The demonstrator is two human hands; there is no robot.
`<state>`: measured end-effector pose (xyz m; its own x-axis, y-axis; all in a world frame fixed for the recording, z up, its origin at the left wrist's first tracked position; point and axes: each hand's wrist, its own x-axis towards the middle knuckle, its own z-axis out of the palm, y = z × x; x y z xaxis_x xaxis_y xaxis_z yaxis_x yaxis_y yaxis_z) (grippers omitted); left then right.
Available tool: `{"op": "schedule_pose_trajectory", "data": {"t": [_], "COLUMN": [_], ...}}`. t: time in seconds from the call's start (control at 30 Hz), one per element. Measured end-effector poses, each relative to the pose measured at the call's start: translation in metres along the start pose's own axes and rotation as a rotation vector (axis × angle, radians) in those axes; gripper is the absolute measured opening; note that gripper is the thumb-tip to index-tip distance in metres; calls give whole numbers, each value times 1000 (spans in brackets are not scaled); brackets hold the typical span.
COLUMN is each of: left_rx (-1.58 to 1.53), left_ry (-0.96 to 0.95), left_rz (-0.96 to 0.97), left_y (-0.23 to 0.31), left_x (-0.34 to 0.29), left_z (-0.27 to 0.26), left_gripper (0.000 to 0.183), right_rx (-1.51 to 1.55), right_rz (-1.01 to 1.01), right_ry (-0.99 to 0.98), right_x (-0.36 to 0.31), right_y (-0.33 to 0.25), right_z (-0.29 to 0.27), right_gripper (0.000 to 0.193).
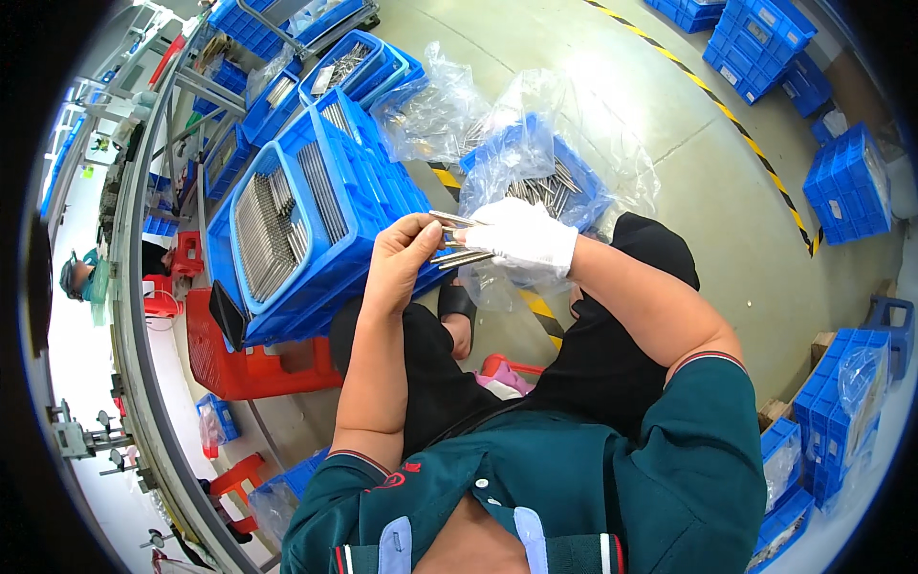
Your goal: The person sits on the floor in a factory setting, sorting small cylindrical metal parts. They pick up handfuls of parts from a plastic bag, inspect them, and place them into a blue crate. The process is repeated continuously.
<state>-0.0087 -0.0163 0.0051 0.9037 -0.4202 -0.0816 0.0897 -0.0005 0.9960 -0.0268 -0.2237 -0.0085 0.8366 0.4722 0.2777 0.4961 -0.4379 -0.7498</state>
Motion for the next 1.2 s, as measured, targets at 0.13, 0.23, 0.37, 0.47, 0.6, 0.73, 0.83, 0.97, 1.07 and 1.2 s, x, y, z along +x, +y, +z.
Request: {"op": "schedule_pose_trajectory", "data": {"t": [0.13,0.23,0.37,0.47,0.6,0.73,0.83,0.97,1.07,1.2], "left_rx": [112,-24,-92,-89,-51,-120,-95,-21,-124,-537], "left_ry": [191,143,71,33,16,-58,-48,102,207,21], "left_rz": [111,70,31,4,16,-3,-55,13,50,-195], "left_y": [4,1,1,0,8,9,5,4,9,9], "left_x": [0,1,2,2,0,1,0,-1,1,0], "left_z": [-5,-8,-4,-7,-7,-11,-14,-14,-20,-15], "left_gripper": [23,25,27,27,24,22,21,19,17,17], "right_rx": [-62,153,195,284,365,400,420,191,-162,242], "right_rz": [-163,88,196,317,417,406,431,124,-523,1], "right_ry": [18,-93,-145,-167,-207,-276,-256,-140,105,-29], "right_x": [0,2,3,4,5,5,4,6,4,1], "right_y": [2,-18,-24,-26,-29,-27,-27,-19,12,-8], "right_z": [-5,-16,-14,-14,-16,-18,-14,-13,-5,-14], "right_gripper": [32,35,38,40,40,43,45,28,22,17]}}
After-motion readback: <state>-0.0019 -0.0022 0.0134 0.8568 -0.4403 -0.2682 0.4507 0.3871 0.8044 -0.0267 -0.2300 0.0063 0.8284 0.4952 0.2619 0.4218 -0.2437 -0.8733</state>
